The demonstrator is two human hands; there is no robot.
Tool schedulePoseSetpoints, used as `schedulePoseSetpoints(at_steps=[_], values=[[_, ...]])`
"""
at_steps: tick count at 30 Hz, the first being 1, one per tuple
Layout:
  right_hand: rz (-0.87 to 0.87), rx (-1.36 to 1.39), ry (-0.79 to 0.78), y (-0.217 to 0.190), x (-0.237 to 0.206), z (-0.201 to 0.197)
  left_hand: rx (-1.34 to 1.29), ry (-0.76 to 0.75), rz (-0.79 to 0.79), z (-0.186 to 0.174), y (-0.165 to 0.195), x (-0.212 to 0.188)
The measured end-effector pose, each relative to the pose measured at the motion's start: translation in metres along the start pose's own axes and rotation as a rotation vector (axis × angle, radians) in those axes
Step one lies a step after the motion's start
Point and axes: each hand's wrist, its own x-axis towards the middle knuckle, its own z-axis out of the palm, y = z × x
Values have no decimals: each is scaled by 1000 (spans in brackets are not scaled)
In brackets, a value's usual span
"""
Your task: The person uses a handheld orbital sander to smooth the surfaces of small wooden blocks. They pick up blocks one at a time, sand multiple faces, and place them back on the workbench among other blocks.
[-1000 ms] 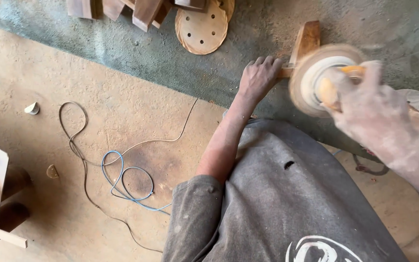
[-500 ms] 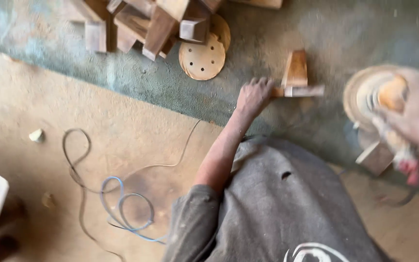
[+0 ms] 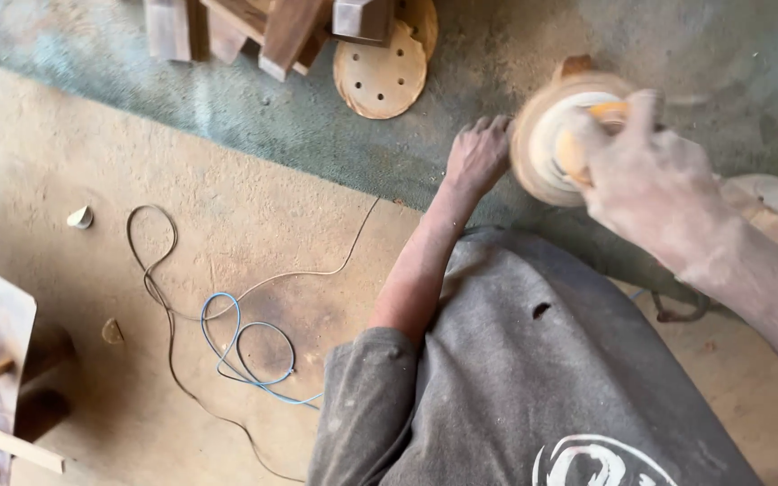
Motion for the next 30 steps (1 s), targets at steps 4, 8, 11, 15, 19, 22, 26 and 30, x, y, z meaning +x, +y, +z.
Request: schedulePoseSetpoints(at_steps=[4,8,11,15,19,22,26,30], values=[[10,-22,47,8,-7,17,-34,8,-6,4,-1,-2],[117,-33,15,34,-22,29,-24,-38,-6,3,1,0],[141,-113,159,37,-22,24,-19,-65,-12,3,2,2],[25,-131,167,14,-8,15,19,-76,-18,5,1,3],[23,-123,75,1,-7,17,77,-65,12,5,-2,1],[61,-89,69,17,-21,28,-25,-13,26,5,-2,1],[288,46,-43,58,-33,54,10,-93,-1,7,-1,4],[468,139,157,103,-30,91,118,-50,-43,4,7,3]])
